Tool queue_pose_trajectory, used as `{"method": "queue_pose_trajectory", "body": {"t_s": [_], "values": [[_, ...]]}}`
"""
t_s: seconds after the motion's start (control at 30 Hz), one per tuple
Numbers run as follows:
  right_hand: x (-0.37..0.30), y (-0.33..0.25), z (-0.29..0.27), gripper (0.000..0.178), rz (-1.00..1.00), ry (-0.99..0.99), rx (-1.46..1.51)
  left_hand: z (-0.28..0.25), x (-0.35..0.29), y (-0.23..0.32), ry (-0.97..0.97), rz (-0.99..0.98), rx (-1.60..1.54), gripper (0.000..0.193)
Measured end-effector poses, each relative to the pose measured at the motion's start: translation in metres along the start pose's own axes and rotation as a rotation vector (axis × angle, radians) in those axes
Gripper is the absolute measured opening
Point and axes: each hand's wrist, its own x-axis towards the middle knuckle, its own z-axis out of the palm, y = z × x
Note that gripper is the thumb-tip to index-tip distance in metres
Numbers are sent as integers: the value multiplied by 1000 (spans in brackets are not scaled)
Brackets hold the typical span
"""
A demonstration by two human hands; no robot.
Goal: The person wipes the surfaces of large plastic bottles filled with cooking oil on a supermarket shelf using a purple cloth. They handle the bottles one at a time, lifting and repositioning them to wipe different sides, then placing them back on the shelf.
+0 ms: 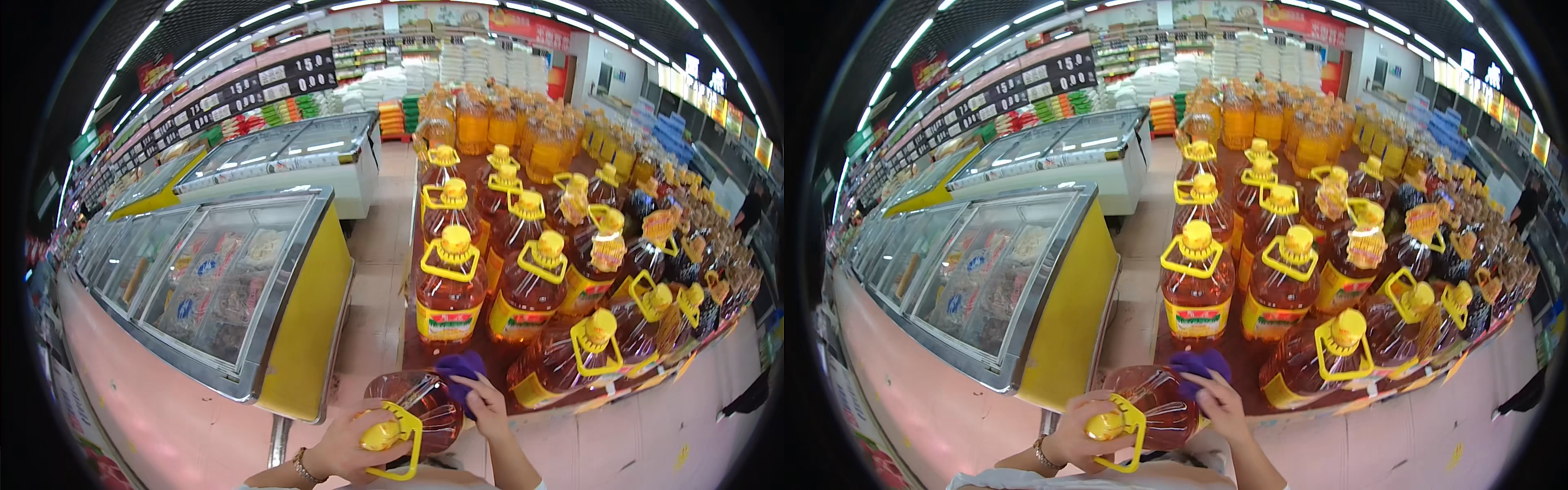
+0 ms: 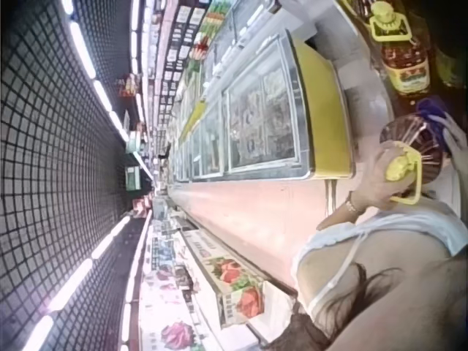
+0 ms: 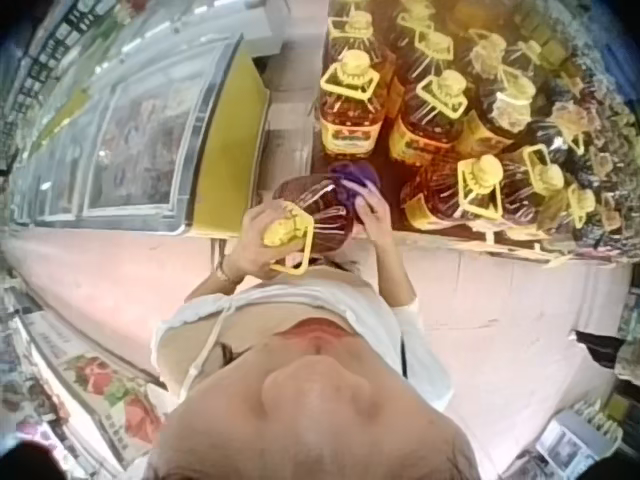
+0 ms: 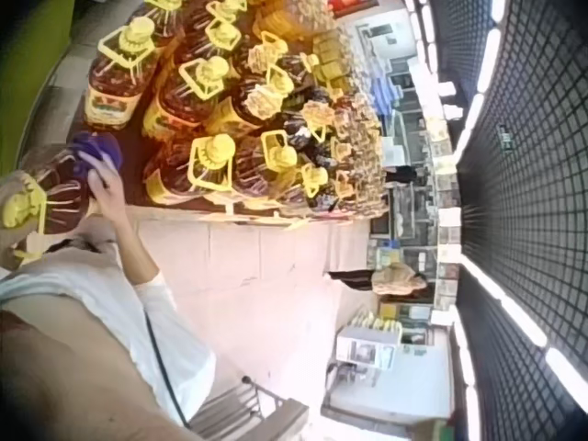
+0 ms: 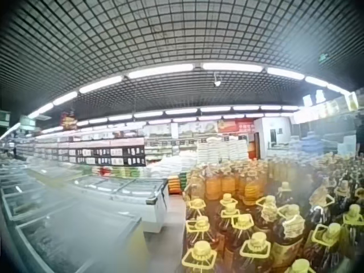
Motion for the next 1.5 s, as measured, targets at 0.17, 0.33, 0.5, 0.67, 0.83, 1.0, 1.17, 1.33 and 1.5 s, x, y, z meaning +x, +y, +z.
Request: {"method": "queue_pose_trajectory", "body": {"t_s": [0.17,0.33,0.5,0.67,0.83,1.0,1.17,1.33,1.5], "values": [[85,0,16,22,-11,-528,-66,13,-25,-18,86,18,-28,32],[87,118,-19,31,379,-372,-5,13,-37,-10,149,17,-69,15],[9,145,-36,31,617,259,169,12,-37,-9,153,-43,-3,14],[-45,37,54,18,365,713,260,16,-17,-21,155,-68,-22,15],[-17,3,45,28,-178,422,-349,9,18,-21,54,-6,67,33],[-46,127,12,29,331,760,1,17,74,-21,43,-40,59,49],[-48,25,47,32,208,789,-129,32,116,-43,-78,-86,117,48],[-32,83,60,49,-659,360,-1088,27,163,-43,-352,-58,82,47],[-50,118,40,57,-302,-140,-841,15,158,-51,-427,82,101,56]]}}
